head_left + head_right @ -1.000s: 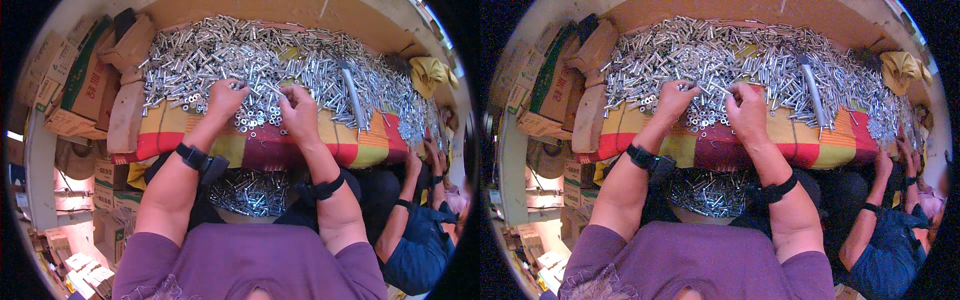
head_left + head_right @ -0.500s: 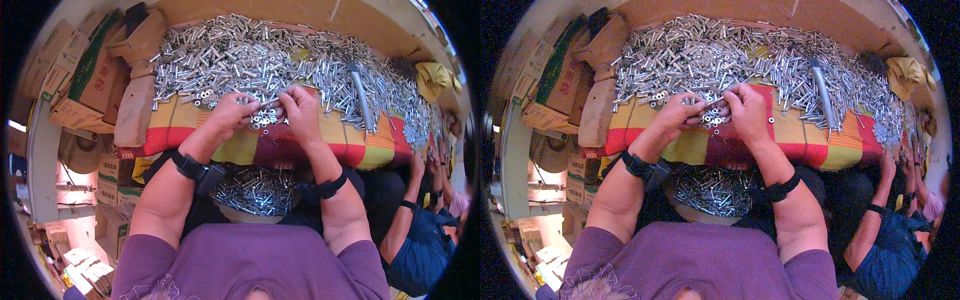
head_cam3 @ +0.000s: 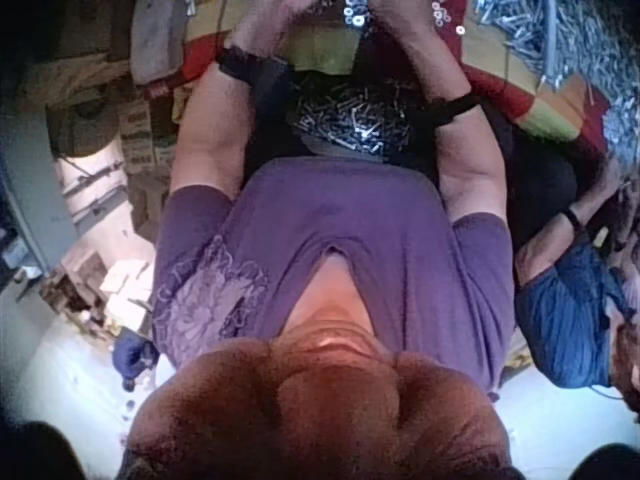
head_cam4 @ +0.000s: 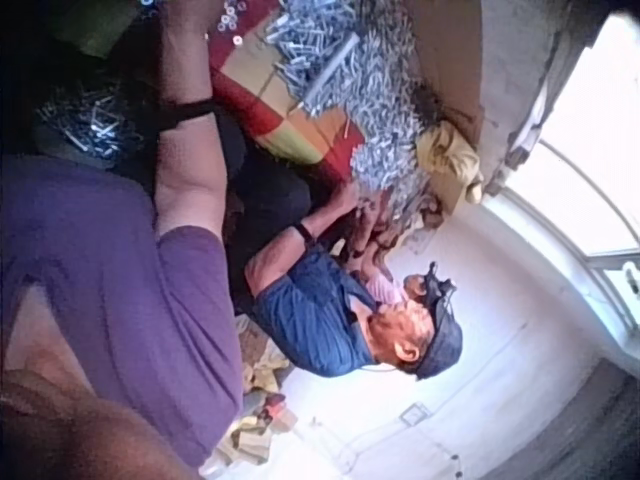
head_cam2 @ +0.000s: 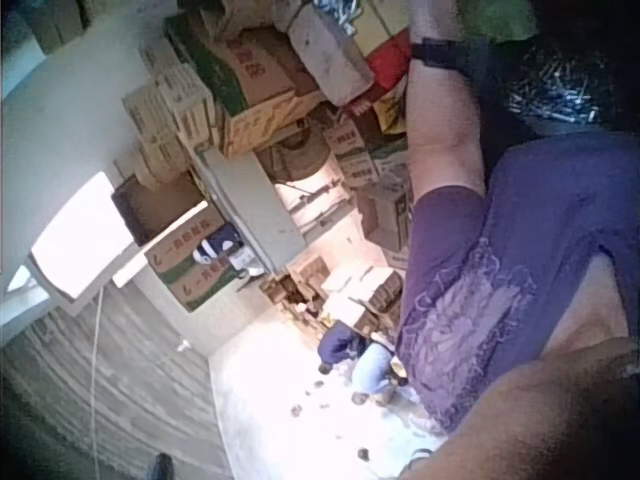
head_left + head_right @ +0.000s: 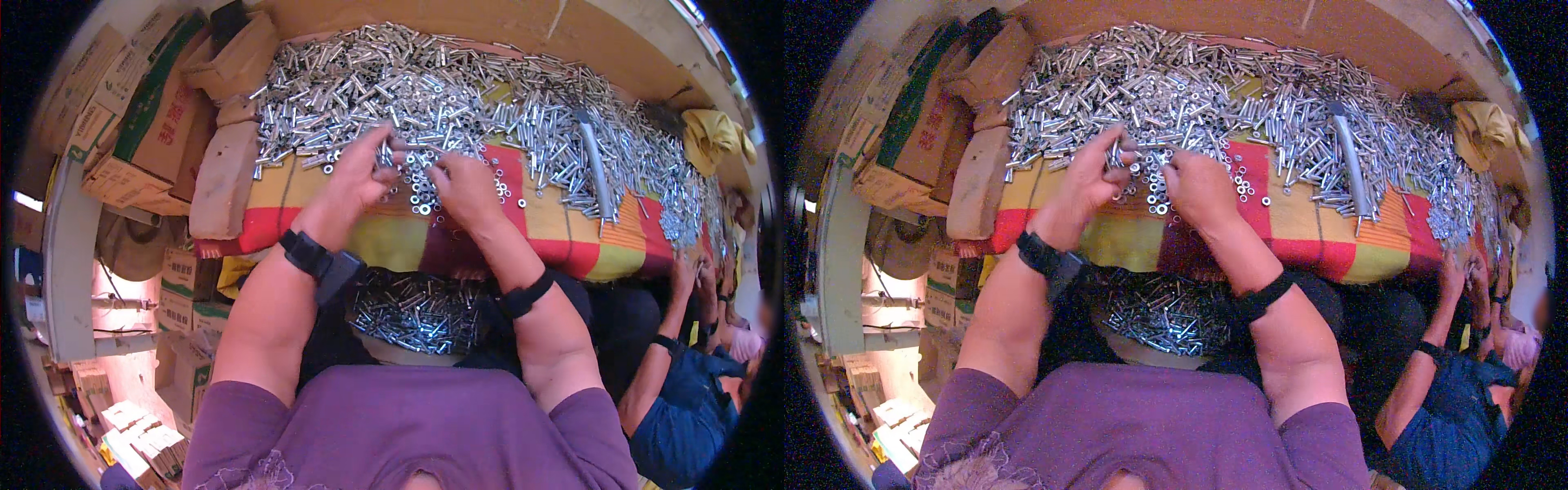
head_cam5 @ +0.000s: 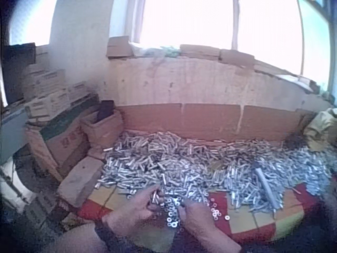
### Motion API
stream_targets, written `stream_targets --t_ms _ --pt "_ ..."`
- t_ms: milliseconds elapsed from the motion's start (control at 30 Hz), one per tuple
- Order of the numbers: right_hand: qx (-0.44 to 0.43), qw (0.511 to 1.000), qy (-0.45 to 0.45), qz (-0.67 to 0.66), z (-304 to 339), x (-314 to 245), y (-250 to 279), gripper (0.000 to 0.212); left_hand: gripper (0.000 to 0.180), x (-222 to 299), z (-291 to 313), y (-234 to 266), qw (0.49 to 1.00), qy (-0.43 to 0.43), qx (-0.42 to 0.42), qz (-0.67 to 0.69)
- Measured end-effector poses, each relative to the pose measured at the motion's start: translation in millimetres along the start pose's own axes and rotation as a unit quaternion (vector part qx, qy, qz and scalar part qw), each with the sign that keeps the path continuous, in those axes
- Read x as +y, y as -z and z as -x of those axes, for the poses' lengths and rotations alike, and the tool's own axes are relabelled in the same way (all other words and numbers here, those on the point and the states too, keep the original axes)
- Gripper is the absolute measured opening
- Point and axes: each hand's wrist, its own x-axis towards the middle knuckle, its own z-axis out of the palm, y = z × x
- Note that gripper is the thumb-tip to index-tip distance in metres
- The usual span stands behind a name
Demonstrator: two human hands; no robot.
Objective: Assembling bolts with nuts and washers by hand.
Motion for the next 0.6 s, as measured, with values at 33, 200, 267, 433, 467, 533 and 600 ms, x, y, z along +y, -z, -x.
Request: stream_targets --t_ms 33,200,267,433,467,533,600 --pt "-0.037 0.997 0.012 0.063 -2 -3 -3 0.022 0.021 8 -7 4 1.0 -0.001 0.0 0.0" --pt "-0.074 0.991 -0.05 0.103 -4 -8 -10 0.027 0.022 0 -28 -5 0.711 -0.308 0.066 -0.629" --pt "-0.09 0.989 -0.045 0.106 -1 1 -2 0.022 0.025 -10 -24 -16 0.533 -0.307 0.081 -0.784" --pt "-0.099 0.986 -0.05 0.127 7 -1 3 0.014 0.028 -17 -32 -10 0.455 -0.274 0.078 -0.844" --pt "-0.088 0.984 -0.01 0.155 9 0 1 0.013 0.028 -18 -30 -10 0.479 -0.292 0.086 -0.823" --pt "-0.083 0.984 -0.017 0.155 9 -4 -1 0.016 0.023 -20 -26 -3 0.491 -0.391 0.119 -0.769" --pt "-0.078 0.985 -0.023 0.154 9 -4 1 0.02 0.019 -15 -21 1 0.698 -0.294 0.103 -0.645"
